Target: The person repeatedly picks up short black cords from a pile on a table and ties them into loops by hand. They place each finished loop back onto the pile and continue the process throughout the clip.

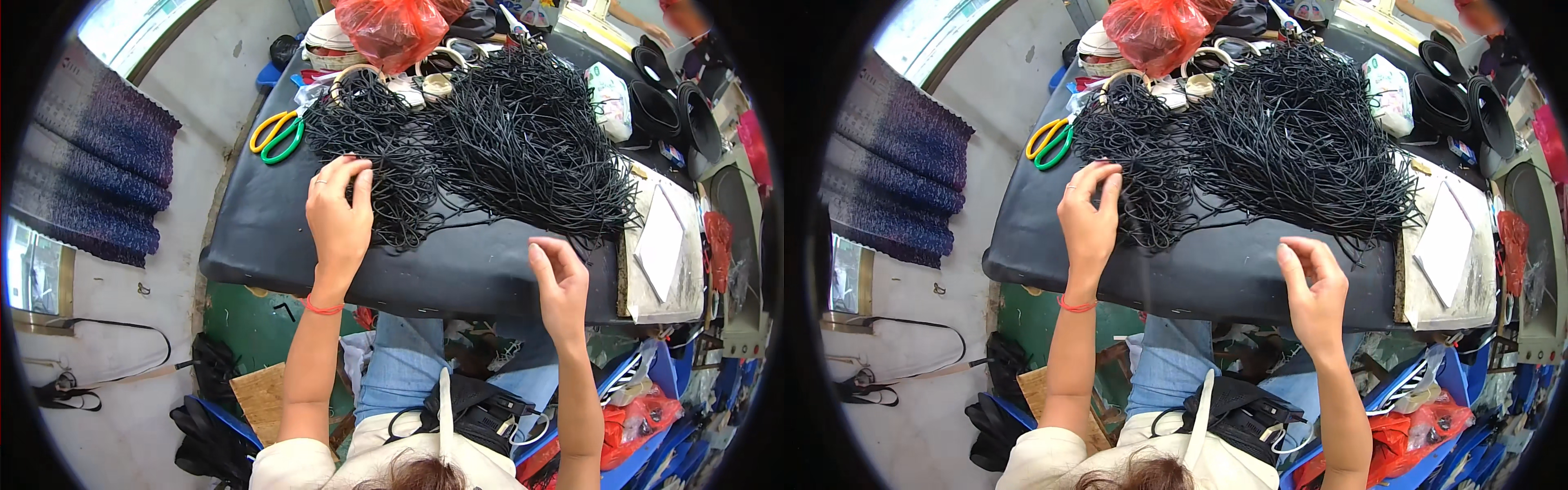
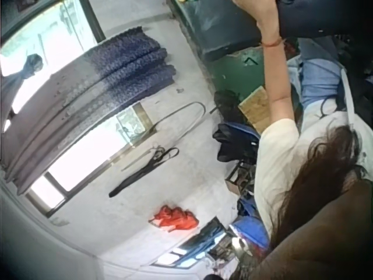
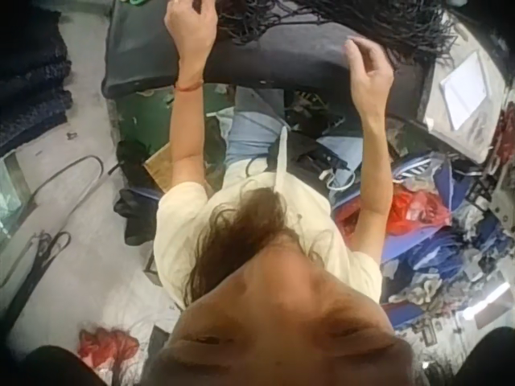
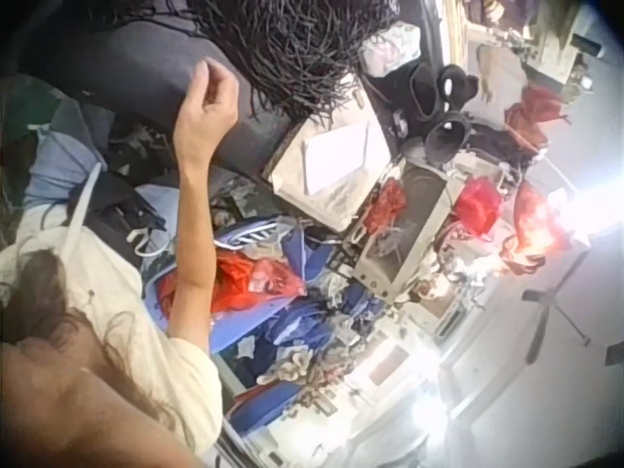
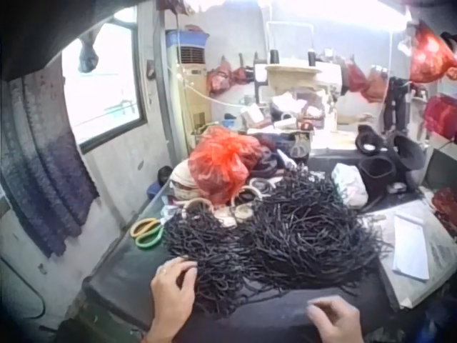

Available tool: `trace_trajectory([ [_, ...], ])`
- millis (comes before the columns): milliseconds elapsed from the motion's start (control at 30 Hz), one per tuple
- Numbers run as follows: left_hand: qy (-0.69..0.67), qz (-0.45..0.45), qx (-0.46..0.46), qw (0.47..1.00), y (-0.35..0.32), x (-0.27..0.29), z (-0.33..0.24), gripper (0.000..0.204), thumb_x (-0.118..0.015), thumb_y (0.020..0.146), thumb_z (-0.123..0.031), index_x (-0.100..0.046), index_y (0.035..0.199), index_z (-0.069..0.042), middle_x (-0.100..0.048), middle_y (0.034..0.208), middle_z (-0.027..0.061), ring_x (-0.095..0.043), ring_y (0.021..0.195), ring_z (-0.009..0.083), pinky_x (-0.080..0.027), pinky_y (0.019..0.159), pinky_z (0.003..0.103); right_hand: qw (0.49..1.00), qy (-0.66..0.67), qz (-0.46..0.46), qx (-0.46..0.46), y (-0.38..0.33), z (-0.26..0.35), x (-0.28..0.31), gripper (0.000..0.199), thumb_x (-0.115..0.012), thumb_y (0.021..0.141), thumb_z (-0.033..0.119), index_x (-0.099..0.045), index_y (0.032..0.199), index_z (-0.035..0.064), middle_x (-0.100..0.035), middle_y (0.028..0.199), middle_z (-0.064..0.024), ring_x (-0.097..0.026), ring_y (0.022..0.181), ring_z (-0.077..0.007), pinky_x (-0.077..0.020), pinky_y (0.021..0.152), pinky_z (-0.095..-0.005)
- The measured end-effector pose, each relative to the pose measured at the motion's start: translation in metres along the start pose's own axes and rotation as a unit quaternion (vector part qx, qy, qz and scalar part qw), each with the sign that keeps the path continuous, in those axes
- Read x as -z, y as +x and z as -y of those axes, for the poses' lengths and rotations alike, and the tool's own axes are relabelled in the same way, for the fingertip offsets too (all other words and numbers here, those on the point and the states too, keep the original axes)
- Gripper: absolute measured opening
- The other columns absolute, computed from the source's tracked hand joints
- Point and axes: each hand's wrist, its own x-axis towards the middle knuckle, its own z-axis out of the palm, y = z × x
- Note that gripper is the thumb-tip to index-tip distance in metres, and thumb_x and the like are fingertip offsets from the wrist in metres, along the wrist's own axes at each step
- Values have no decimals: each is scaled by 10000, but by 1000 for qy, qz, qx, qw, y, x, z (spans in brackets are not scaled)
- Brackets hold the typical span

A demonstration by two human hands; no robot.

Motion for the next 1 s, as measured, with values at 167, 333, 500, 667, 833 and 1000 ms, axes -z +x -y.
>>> trace_trajectory([
  [167,-84,12,115,990,-3,23,-5,148,-589,860,-137,-642,913,-10,-635,838,85,-598,713,146,-471,649,275,1000,21,22,-9,-13,-3,0,145,-600,863,111,-623,905,-26,-593,820,-15,-528,709,-55,-432,647,-199],
  [333,-103,47,182,977,-6,18,-1,229,-612,852,-201,-618,934,13,-645,774,73,-590,704,122,-470,667,257,999,0,43,-8,-22,-2,-6,140,-608,857,114,-627,889,-20,-605,798,-29,-536,687,-71,-437,639,-211],
  [500,-145,74,228,960,-5,16,1,243,-656,820,-198,-616,939,10,-642,785,62,-577,705,104,-471,674,248,999,1,45,-7,-27,-8,-7,135,-612,851,110,-631,880,-20,-604,790,-35,-534,667,-72,-437,626,-213],
  [667,-197,76,238,948,-11,12,14,262,-682,800,-205,-617,935,10,-643,799,59,-575,718,98,-473,678,241,999,3,54,-9,-28,-9,-12,132,-611,849,106,-631,874,-23,-601,779,-34,-531,656,-71,-436,618,-213],
  [833,-146,33,212,966,-2,6,10,250,-670,808,-226,-632,909,0,-626,800,55,-559,681,108,-462,650,246,998,-3,55,-7,-29,-10,-13,129,-612,847,100,-628,869,-26,-600,774,-34,-535,652,-75,-437,614,-213],
  [1000,3,36,86,996,21,2,2,273,-675,788,-275,-647,879,-19,-605,868,86,-549,798,202,-441,764,329,998,-2,56,-6,-31,-12,-15,122,-613,845,95,-627,864,-24,-601,775,-39,-536,648,-77,-438,610,-215],
])
